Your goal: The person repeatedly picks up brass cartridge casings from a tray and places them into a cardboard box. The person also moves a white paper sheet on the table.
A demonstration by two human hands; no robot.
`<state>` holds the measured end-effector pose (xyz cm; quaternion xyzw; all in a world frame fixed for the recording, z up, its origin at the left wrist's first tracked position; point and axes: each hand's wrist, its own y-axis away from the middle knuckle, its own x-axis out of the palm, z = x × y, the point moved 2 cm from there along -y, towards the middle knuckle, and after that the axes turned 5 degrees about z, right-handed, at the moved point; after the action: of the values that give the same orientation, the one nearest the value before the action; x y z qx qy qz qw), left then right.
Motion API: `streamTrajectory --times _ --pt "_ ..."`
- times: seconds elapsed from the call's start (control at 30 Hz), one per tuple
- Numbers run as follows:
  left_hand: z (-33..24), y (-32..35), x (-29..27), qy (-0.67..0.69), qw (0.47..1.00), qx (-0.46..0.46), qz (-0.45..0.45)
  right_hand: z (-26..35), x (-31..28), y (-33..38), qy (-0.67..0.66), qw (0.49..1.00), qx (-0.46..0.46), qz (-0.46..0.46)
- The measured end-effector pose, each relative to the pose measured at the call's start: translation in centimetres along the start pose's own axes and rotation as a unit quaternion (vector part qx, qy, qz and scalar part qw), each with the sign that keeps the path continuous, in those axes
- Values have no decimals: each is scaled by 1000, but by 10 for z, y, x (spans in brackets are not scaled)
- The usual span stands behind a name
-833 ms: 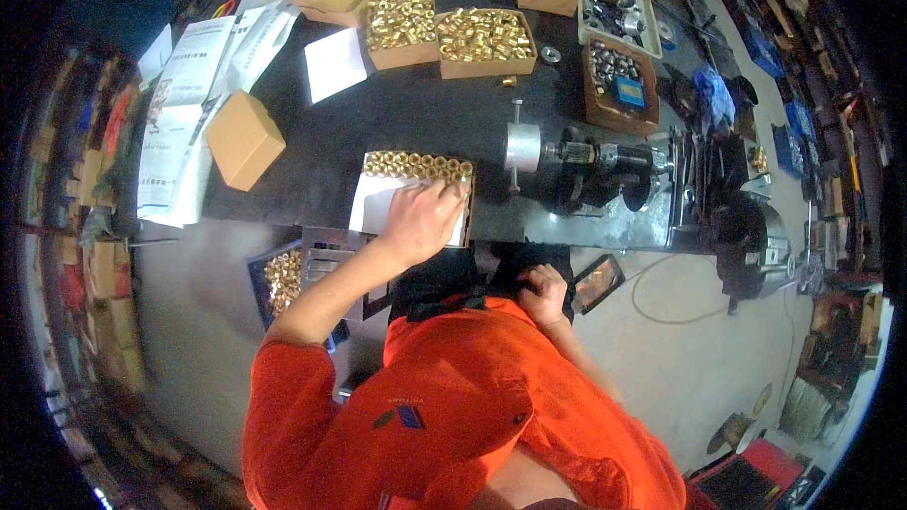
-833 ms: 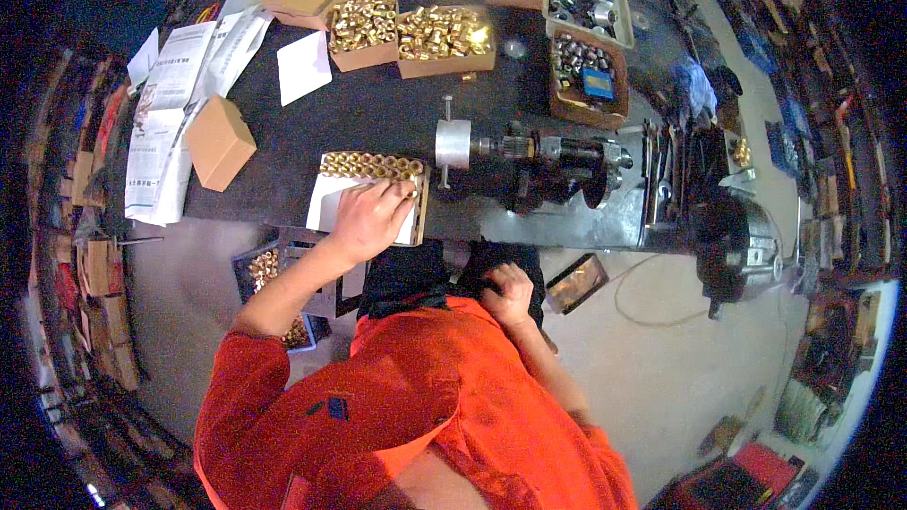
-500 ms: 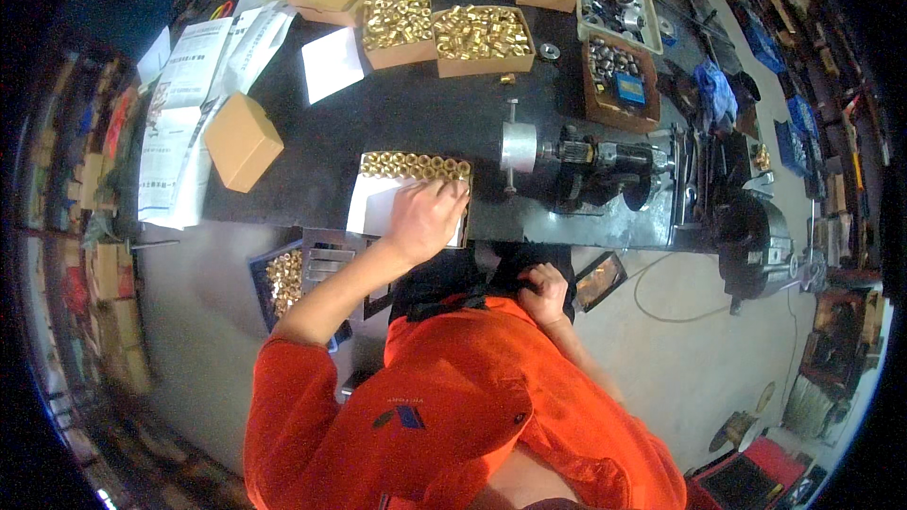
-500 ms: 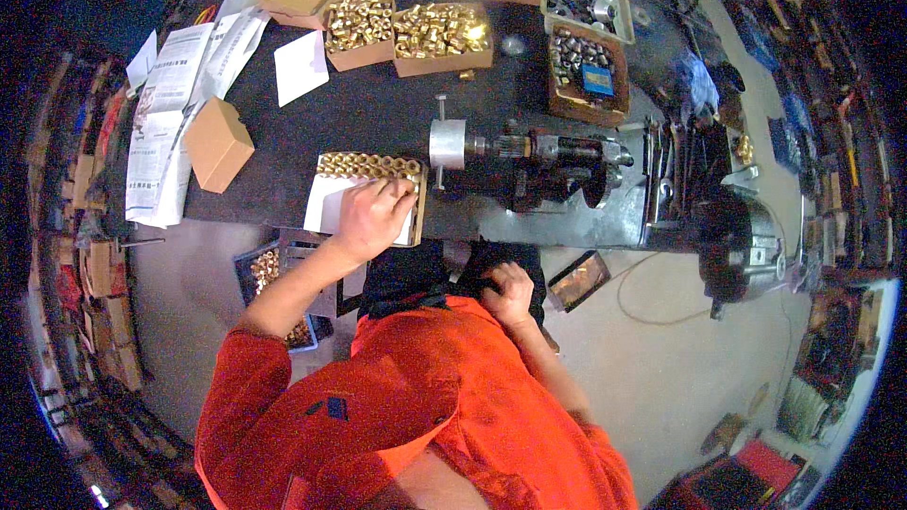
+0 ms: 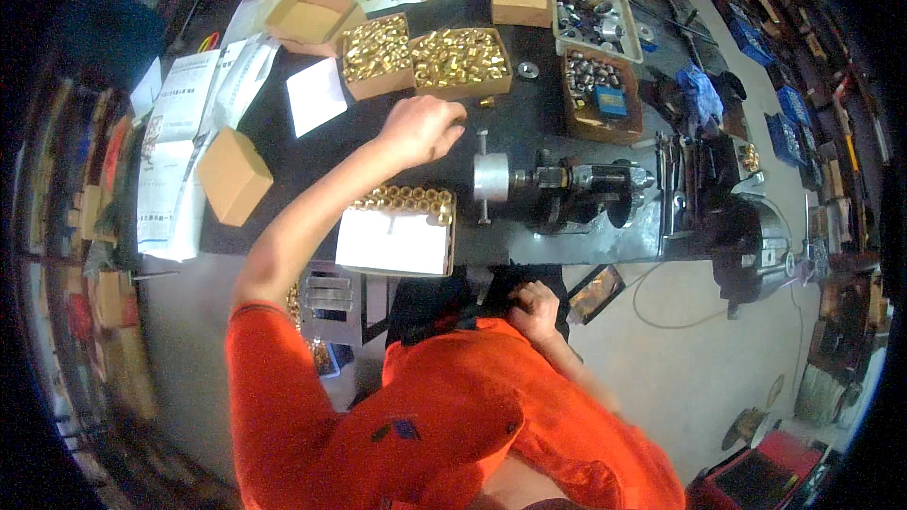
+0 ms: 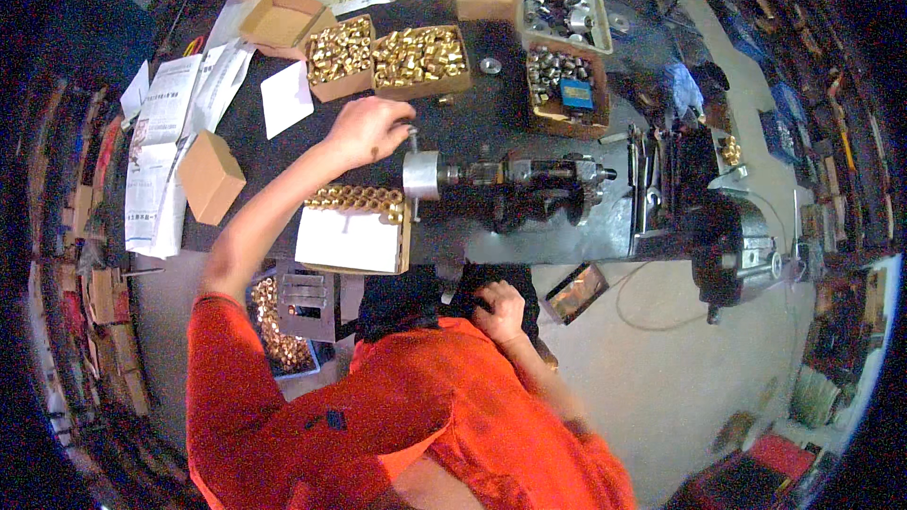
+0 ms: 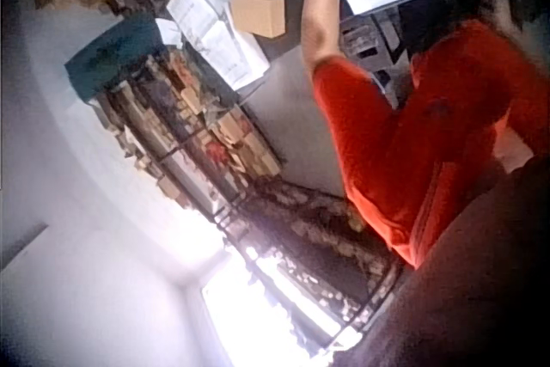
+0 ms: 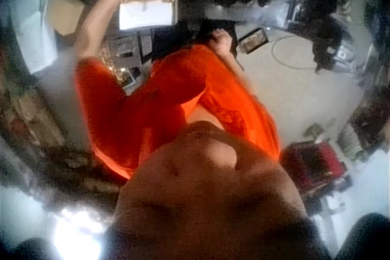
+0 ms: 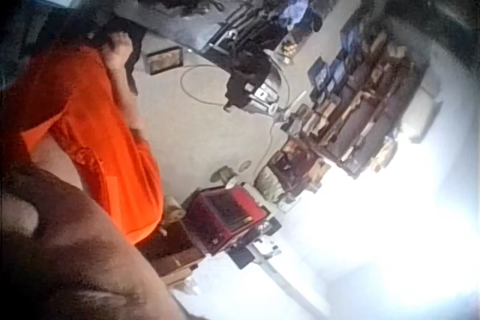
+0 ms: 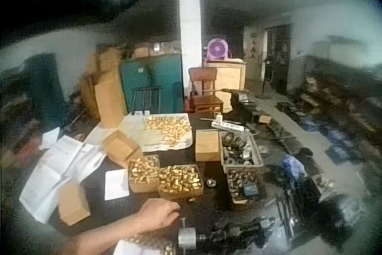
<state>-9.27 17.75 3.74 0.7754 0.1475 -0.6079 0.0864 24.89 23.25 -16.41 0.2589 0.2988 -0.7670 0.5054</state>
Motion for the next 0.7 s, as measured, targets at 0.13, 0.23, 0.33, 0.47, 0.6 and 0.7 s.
streamTrajectory --times 0.13,0.23,0.33,0.47,0.6,0.7 --pt "-5 -50 36 -65 998 5 22 -2 0 1 -6 1000 4 3" --pt "2 -76 58 -154 986 0 63 -6 0 2 -1 1000 2 1" --pt "11 -84 69 -132 989 -21 68 -1 -2 0 0 1000 3 4" --pt "18 -78 63 -97 992 -21 78 4 -6 -4 -11 1000 -7 2" --pt "22 -57 41 -28 992 -43 112 2 -3 -1 -3 1000 -4 2" --pt "21 -14 4 195 977 -63 54 -2 -1 0 -14 1000 4 5"
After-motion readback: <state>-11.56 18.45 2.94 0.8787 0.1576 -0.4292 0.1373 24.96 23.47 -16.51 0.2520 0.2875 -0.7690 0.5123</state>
